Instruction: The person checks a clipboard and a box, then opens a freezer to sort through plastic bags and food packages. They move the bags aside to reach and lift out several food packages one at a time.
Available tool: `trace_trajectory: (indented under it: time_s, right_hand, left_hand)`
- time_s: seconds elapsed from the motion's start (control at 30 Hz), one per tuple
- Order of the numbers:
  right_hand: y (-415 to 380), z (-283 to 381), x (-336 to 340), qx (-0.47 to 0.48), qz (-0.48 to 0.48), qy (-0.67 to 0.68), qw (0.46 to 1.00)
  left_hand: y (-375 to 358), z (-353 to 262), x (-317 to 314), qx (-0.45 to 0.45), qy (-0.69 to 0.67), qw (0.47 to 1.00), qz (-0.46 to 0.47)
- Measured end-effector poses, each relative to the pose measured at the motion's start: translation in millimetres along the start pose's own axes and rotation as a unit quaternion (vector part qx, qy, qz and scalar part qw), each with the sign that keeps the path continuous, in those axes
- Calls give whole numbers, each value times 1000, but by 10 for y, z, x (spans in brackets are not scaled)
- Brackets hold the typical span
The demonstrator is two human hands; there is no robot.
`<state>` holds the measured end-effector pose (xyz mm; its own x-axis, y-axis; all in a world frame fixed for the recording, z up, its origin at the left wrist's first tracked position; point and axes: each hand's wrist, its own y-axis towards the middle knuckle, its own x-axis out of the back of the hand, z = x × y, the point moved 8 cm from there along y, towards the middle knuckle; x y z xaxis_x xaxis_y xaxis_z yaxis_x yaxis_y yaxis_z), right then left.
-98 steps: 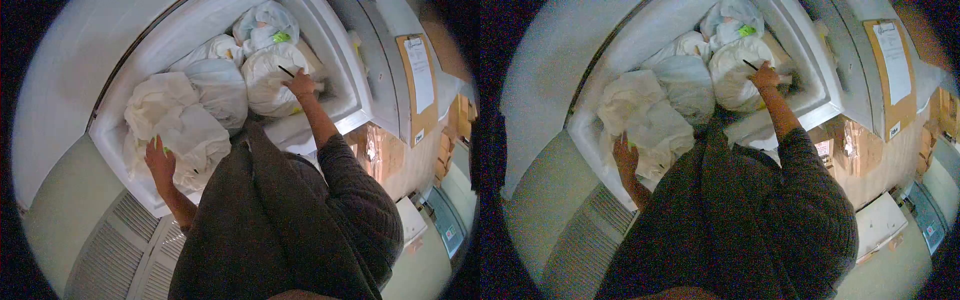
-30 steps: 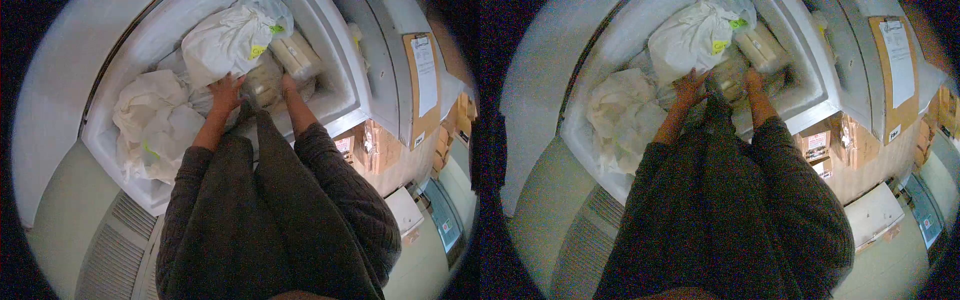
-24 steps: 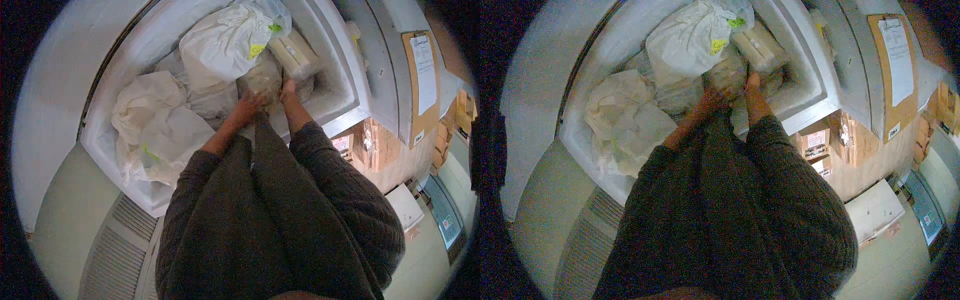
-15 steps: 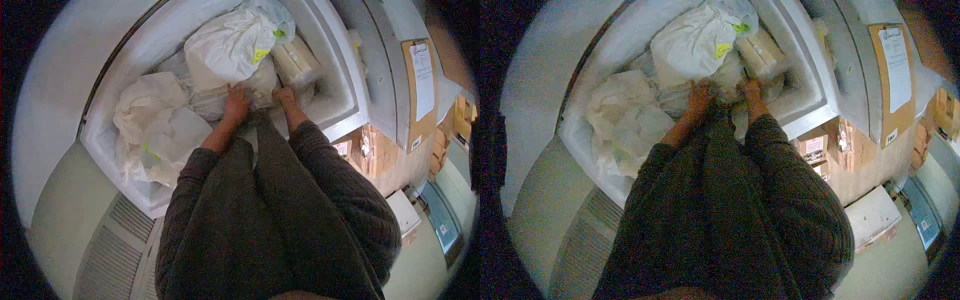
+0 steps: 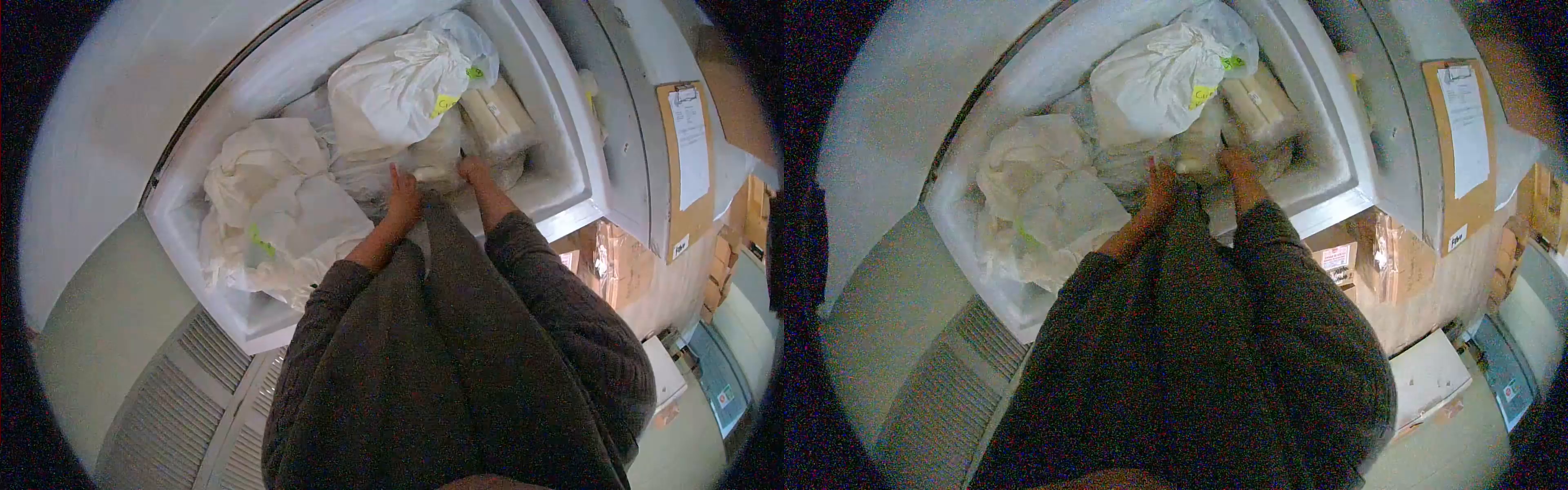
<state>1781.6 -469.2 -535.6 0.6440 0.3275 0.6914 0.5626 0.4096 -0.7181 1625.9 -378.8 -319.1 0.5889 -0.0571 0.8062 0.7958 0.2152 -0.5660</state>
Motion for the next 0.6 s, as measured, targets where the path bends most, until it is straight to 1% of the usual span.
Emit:
trace_trajectory:
  time_s: [0.07,0.13,0.17,0.2,0.23,0.27,0.3,0.33,0.37,0.4,0.43,0.47,0.5,0.53,0.57,0.6]
  right_hand:
    - [4,180,166,99,44,91,990]
    - [-23,328,423,200,84,174,961]
    - [-105,407,601,251,105,211,939]
    - [-301,466,932,253,99,207,940]
    - [-621,446,1389,123,115,362,917]
    - [-920,392,1644,-10,127,503,855]
    - [-1074,422,1802,-3,123,500,857]
    - [-1225,457,1841,-36,165,612,773]
    - [-1339,505,1860,-67,206,708,672]
    - [-1515,641,1822,-84,311,724,610]
    - [-1612,654,1886,-78,309,721,615]
    - [-1940,801,2066,-46,339,722,601]
    - [-2239,925,2196,-17,369,721,586]
    - [-2408,987,2248,-23,389,729,562]
    - [-2505,1015,2363,-15,389,728,565]
    - [-2631,1085,2500,-10,407,766,497]
  left_hand:
    - [8,64,-80,-5,8,1000,-15]
    - [58,101,-212,-7,12,999,-34]
    - [82,91,-302,-17,-11,999,-37]
    - [85,86,-344,-25,-35,998,-41]
    - [63,112,-340,-20,-34,998,-46]
    - [28,155,-325,-7,-40,998,-54]
    - [4,194,-300,6,-48,997,-62]
    - [-7,217,-238,12,-47,997,-68]
    - [-27,241,-38,5,-137,982,-130]
    - [-76,283,150,-3,-225,955,-191]
    - [-115,346,247,3,-224,954,-198]
    - [-232,479,444,-22,-389,880,-271]
    - [-377,614,615,-49,-540,772,-333]
    - [-478,639,750,-46,-537,771,-340]
    - [-621,803,818,44,-579,728,-366]
    - [-767,955,841,133,-614,675,-386]
